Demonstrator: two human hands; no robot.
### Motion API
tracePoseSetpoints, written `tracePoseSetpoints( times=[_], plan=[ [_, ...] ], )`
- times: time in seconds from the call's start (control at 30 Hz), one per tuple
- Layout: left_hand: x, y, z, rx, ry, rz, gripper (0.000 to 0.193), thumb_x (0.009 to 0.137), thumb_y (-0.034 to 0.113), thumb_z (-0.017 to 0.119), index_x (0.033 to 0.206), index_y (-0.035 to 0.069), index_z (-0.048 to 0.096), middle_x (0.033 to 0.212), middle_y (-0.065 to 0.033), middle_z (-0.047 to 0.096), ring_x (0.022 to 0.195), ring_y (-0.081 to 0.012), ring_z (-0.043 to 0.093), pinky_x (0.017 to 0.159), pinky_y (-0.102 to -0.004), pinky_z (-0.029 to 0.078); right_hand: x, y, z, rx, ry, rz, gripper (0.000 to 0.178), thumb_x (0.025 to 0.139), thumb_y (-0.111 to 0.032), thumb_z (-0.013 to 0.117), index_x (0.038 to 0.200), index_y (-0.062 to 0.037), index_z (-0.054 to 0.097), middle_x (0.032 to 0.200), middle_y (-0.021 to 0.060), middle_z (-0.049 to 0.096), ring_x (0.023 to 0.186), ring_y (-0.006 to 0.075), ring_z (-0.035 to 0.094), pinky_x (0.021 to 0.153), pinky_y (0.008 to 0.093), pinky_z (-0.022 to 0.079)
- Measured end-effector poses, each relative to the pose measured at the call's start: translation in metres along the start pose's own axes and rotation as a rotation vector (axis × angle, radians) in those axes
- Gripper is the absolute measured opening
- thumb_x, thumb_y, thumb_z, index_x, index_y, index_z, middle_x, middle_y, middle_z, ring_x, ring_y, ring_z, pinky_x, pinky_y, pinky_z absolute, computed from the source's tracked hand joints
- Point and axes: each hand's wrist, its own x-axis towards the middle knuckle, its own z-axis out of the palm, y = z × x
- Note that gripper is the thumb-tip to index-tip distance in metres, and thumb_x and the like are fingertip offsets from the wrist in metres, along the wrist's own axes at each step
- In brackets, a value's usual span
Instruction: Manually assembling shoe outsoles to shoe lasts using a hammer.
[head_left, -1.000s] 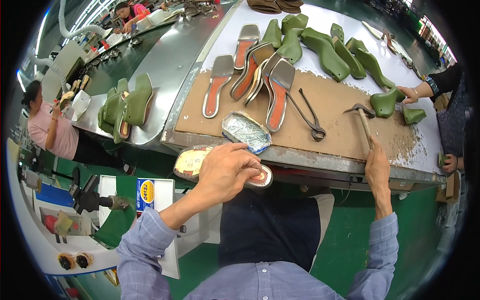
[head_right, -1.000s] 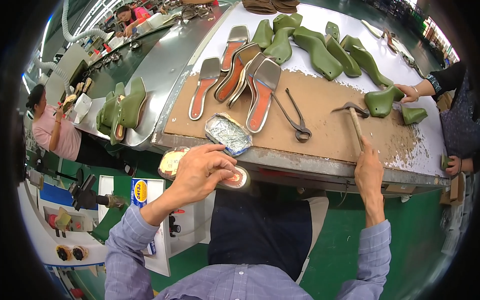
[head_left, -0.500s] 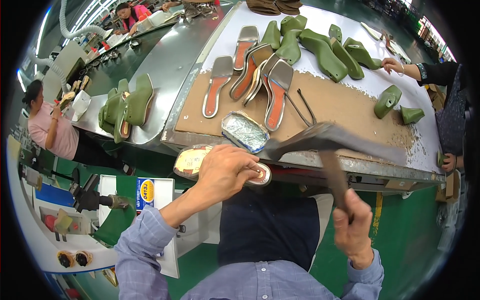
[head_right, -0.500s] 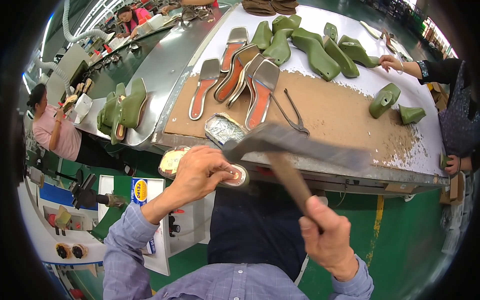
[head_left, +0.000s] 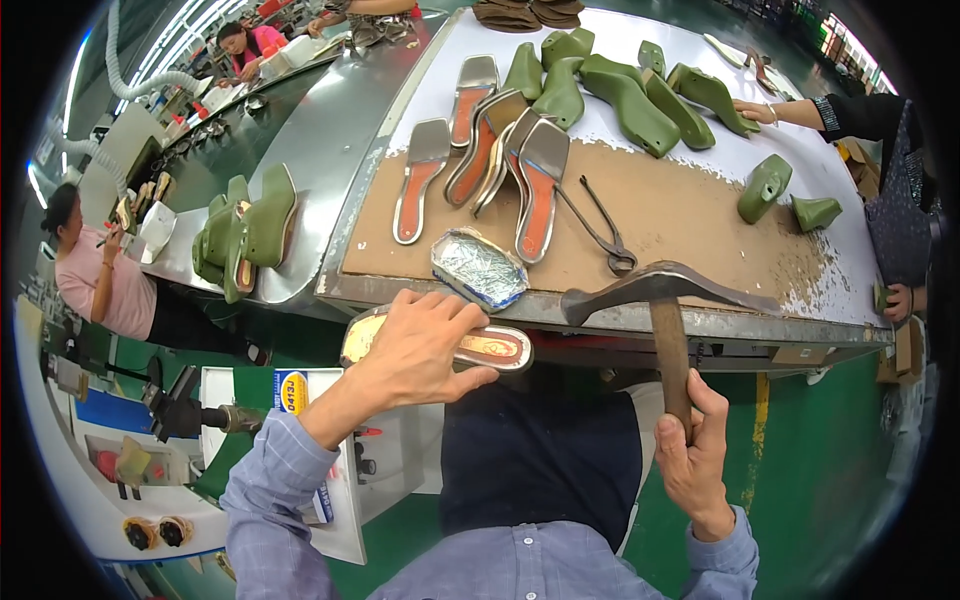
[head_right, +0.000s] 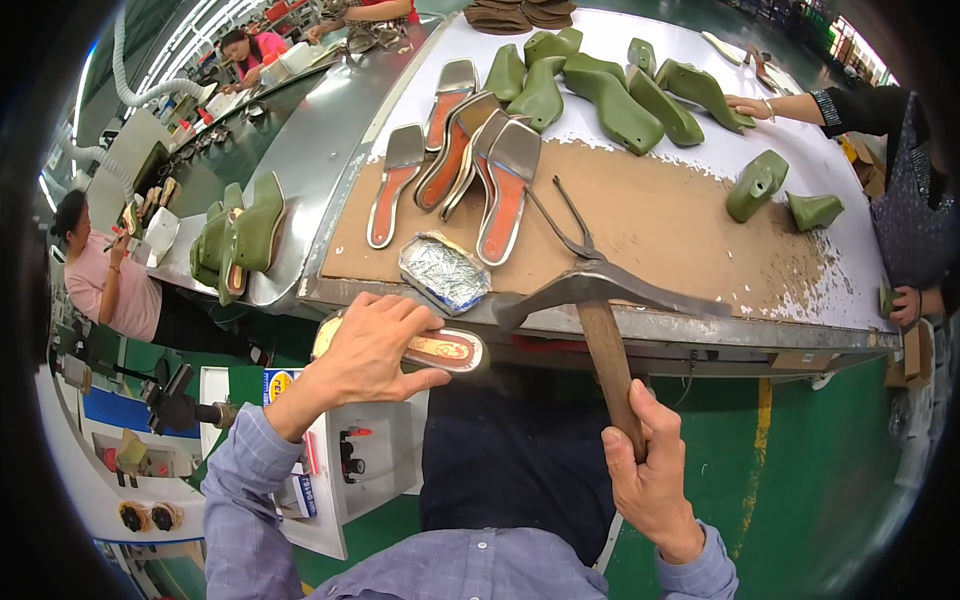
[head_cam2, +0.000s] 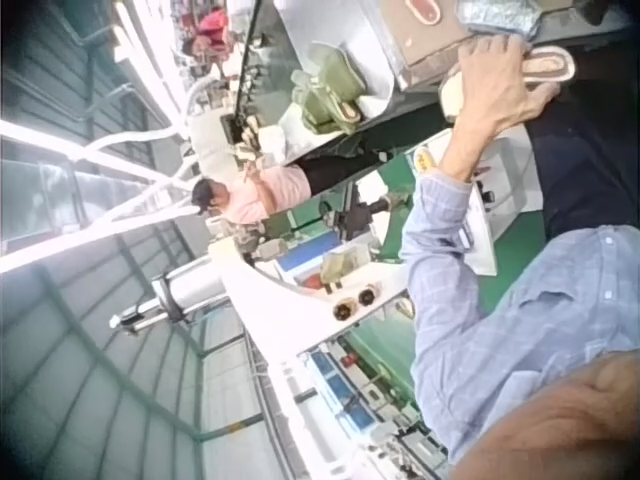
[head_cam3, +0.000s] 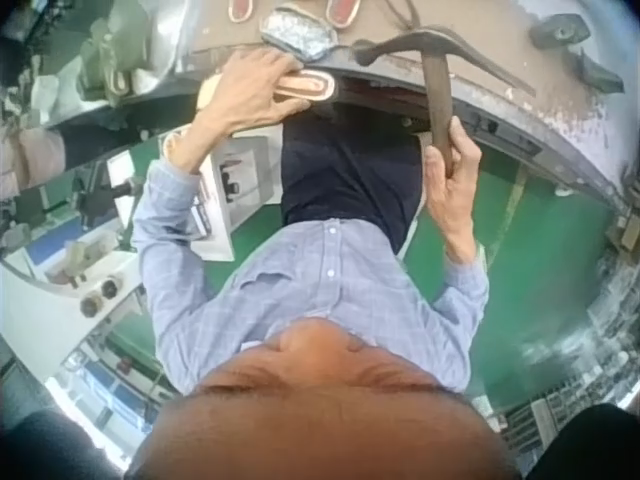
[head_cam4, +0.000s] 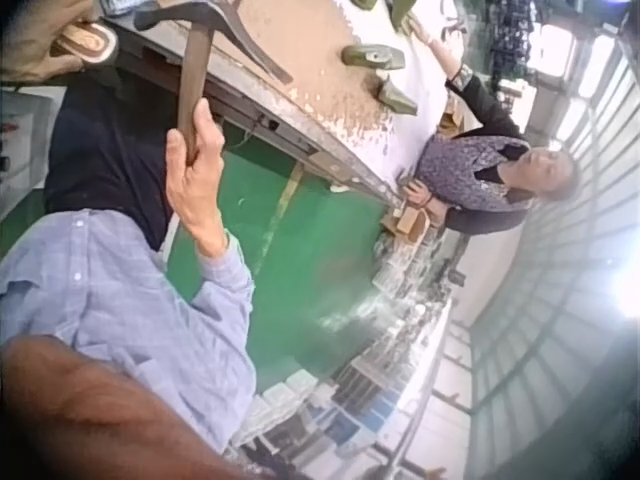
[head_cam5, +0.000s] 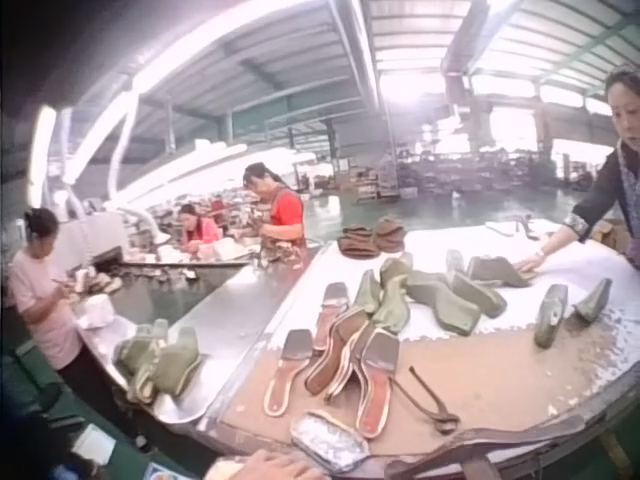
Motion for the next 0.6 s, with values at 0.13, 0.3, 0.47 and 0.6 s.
tracePoseSetpoints(
  times=[0.13, 0.3, 0.47, 0.6],
  plan=[
    [0.003, 0.002, 0.001, 0.043, -0.027, -0.022, 0.048, 0.074, 0.047, 0.07, 0.098, 0.008, 0.056, 0.085, -0.0091, 0.06, 0.083, -0.0245, 0.058, 0.075, -0.0381, 0.037, 0.01, -0.014, 0.003, -0.205, -0.021, -0.138, 0.042, 0.09, -0.002, 0.059, 0.129, 0.0002, 0.045, 0.104, 0.0171, 0.064, 0.074, 0.0202, 0.062, 0.067, 0.0271, 0.049],
    [0.0, 0.005, 0.0, 0.039, -0.036, -0.078, 0.049, 0.073, 0.046, 0.071, 0.096, 0.005, 0.055, 0.084, -0.0092, 0.06, 0.083, -0.0254, 0.059, 0.074, -0.0383, 0.036, 0.023, -0.036, -0.002, -0.219, 0.172, -0.321, 0.042, 0.097, -0.016, 0.051, 0.136, -0.0068, 0.039, 0.089, 0.0091, 0.056, 0.059, 0.0102, 0.05, 0.047, 0.0221, 0.04],
    [0.0, 0.009, 0.004, 0.028, -0.014, -0.08, 0.049, 0.072, 0.045, 0.072, 0.096, 0.005, 0.056, 0.085, -0.0097, 0.061, 0.085, -0.0261, 0.059, 0.074, -0.0392, 0.037, 0.033, -0.035, 0.014, -0.338, 0.07, -0.469, 0.047, 0.086, -0.003, 0.061, 0.13, -0.0114, 0.048, 0.068, 0.0115, 0.058, 0.057, 0.0224, 0.059, 0.046, 0.0348, 0.044],
    [-0.004, 0.004, 0.008, -0.002, 0.007, -0.097, 0.05, 0.072, 0.045, 0.072, 0.095, 0.004, 0.055, 0.086, -0.0098, 0.062, 0.084, -0.0271, 0.06, 0.072, -0.0399, 0.037, 0.047, -0.039, 0.019, -0.313, -0.12, -0.236, 0.046, 0.083, -0.003, 0.066, 0.127, -0.01, 0.052, 0.082, 0.017, 0.063, 0.064, 0.0327, 0.061, 0.056, 0.0354, 0.05]
  ],
)
